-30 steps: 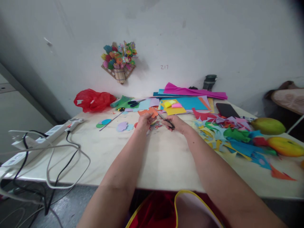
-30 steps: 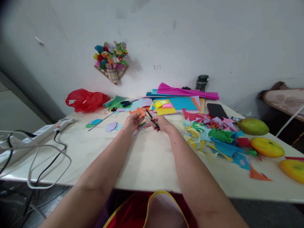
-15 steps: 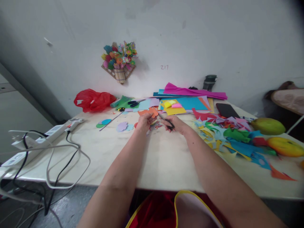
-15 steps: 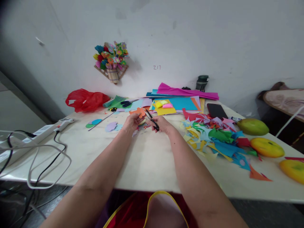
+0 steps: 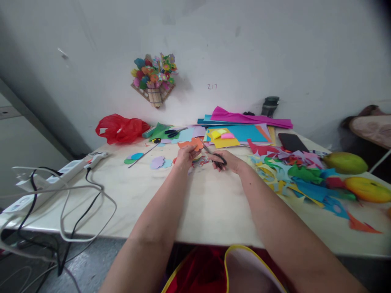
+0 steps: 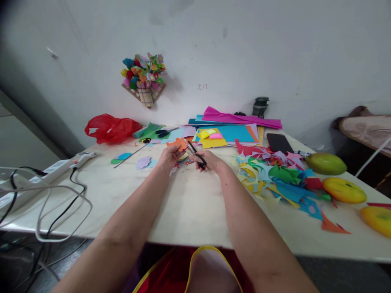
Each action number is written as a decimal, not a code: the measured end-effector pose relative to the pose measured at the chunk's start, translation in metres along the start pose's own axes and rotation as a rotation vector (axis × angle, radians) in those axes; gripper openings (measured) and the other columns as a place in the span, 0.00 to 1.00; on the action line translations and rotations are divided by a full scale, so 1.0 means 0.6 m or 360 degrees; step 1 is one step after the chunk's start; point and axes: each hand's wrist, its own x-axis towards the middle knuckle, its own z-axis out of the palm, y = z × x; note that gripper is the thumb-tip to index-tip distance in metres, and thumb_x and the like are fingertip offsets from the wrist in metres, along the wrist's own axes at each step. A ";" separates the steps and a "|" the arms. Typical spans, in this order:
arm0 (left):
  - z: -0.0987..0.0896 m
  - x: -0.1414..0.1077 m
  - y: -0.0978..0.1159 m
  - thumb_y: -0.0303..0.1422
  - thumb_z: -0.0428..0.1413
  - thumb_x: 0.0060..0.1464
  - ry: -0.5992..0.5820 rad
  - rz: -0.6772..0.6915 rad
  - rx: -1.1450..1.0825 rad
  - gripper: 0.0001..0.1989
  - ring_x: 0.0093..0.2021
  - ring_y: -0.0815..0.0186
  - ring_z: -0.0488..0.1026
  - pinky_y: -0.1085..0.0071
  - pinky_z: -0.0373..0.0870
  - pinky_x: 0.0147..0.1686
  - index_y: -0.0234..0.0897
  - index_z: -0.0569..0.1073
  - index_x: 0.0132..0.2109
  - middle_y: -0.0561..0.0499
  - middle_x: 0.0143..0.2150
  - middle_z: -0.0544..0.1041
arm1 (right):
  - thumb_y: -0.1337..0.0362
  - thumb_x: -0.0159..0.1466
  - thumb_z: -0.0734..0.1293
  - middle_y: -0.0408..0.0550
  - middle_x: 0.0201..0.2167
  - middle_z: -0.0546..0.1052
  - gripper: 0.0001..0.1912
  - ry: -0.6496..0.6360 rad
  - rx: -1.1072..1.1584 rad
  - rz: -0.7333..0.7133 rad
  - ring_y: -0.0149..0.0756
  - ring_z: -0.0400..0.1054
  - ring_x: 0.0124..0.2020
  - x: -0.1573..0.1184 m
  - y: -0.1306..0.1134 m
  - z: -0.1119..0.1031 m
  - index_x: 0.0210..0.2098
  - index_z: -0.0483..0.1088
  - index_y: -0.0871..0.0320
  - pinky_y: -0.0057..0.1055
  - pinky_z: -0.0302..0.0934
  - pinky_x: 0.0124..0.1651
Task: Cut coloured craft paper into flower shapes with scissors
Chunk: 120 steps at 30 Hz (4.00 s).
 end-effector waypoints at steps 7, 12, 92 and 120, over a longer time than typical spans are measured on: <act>-0.010 0.008 0.004 0.24 0.61 0.38 0.0054 0.0169 -0.0036 0.08 0.31 0.68 0.75 0.66 0.74 0.42 0.34 0.71 0.29 0.53 0.27 0.76 | 0.55 0.58 0.70 0.41 0.16 0.69 0.16 -0.0041 -0.0017 0.0063 0.23 0.58 0.13 -0.009 -0.004 -0.009 0.26 0.64 0.59 0.22 0.47 0.14; -0.014 0.013 0.002 0.25 0.63 0.34 0.0050 0.0242 0.0017 0.10 0.29 0.68 0.74 0.68 0.74 0.39 0.35 0.68 0.24 0.53 0.23 0.73 | 0.59 0.58 0.69 0.42 0.16 0.70 0.14 0.0062 0.0025 0.0006 0.24 0.60 0.13 -0.004 0.003 -0.015 0.24 0.64 0.60 0.22 0.47 0.15; -0.027 0.014 0.007 0.25 0.60 0.33 0.0021 0.0090 0.0192 0.09 0.27 0.67 0.73 0.69 0.72 0.32 0.34 0.74 0.29 0.50 0.27 0.76 | 0.57 0.51 0.75 0.40 0.14 0.70 0.15 -0.0099 -0.0203 0.0252 0.23 0.58 0.13 -0.020 -0.017 -0.018 0.29 0.69 0.61 0.21 0.52 0.16; -0.012 0.003 0.010 0.24 0.59 0.33 -0.0008 -0.0042 0.0250 0.09 0.25 0.67 0.73 0.70 0.72 0.28 0.32 0.72 0.28 0.50 0.25 0.76 | 0.59 0.52 0.73 0.38 0.13 0.68 0.13 -0.0111 -0.0283 0.0170 0.22 0.56 0.13 -0.012 -0.013 -0.009 0.28 0.71 0.61 0.21 0.51 0.17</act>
